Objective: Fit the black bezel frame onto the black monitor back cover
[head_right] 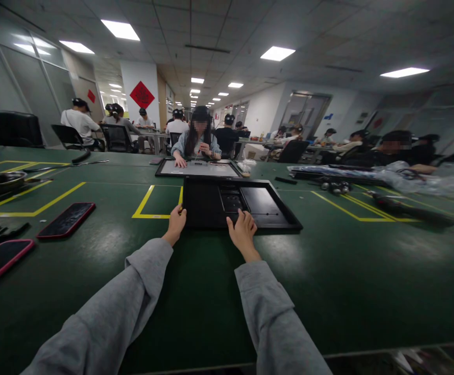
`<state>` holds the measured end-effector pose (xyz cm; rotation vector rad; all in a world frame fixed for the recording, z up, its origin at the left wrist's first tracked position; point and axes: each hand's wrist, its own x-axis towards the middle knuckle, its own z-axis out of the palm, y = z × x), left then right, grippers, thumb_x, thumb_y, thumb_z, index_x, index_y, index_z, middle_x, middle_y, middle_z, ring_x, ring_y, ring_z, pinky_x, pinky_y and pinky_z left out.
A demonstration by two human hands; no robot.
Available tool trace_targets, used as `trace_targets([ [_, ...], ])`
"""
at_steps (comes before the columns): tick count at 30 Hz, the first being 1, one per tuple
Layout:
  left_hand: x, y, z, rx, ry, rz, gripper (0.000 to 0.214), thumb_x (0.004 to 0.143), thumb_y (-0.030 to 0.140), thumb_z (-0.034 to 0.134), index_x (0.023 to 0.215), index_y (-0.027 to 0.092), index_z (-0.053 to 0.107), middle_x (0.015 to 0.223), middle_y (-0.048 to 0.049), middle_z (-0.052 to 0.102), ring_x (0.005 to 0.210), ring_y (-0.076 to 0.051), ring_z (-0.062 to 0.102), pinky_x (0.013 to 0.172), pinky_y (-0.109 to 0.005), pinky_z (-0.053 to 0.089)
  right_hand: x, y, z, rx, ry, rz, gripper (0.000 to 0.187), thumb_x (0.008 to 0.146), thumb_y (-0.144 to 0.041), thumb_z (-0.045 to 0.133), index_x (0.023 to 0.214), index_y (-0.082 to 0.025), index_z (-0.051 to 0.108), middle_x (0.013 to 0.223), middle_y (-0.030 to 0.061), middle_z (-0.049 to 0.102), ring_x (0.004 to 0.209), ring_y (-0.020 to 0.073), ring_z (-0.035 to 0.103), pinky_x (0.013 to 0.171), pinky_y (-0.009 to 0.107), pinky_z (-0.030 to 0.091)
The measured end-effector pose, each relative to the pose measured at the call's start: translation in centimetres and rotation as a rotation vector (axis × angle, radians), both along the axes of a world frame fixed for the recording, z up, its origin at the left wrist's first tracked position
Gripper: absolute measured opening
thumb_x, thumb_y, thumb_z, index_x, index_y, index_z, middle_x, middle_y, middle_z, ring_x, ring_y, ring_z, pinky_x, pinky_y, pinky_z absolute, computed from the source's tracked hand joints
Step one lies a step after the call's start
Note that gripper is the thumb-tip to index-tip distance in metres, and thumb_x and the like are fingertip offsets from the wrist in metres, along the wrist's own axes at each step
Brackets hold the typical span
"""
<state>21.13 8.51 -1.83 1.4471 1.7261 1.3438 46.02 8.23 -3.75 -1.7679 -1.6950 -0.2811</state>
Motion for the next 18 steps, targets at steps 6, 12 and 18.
trace_targets([
  [6,-7.4,-0.7,0.0,0.053,0.02,0.203,0.049,0.092,0.026,0.039,0.137,0.009,0.049,0.138,-0.0157,0.053,0.127,-0.02,0.05,0.108,-0.033,0.037,4.0,0.4,-0.2,0.045,0.058,-0.3,0.061,0.091,-0.043,0.039,0.139,-0.005,0.037,0.141,0.0257,0.037,0.134,0.036,0.029,0.106,0.054,0.023],
  [12,-18.0,-2.2,-1.6,0.096,0.181,0.301,0.047,0.09,0.027,0.042,0.132,0.012,0.055,0.133,-0.012,0.058,0.123,-0.021,0.053,0.107,-0.032,0.038,4.6,0.8,-0.2,-0.019,0.088,-0.239,0.062,0.088,-0.033,0.043,0.142,-0.006,0.035,0.144,0.0258,0.037,0.135,0.0357,0.033,0.105,0.052,0.029],
  [18,-20.7,-3.0,-1.6,0.009,0.233,0.312,0.046,0.087,0.035,0.048,0.127,0.014,0.059,0.122,-0.0101,0.065,0.111,-0.023,0.06,0.096,-0.034,0.045,4.6,2.1,0.0,-0.119,0.245,0.041,0.044,0.086,-0.026,0.044,0.126,-0.012,0.055,0.118,0.0157,0.064,0.11,0.0256,0.058,0.096,0.038,0.042],
])
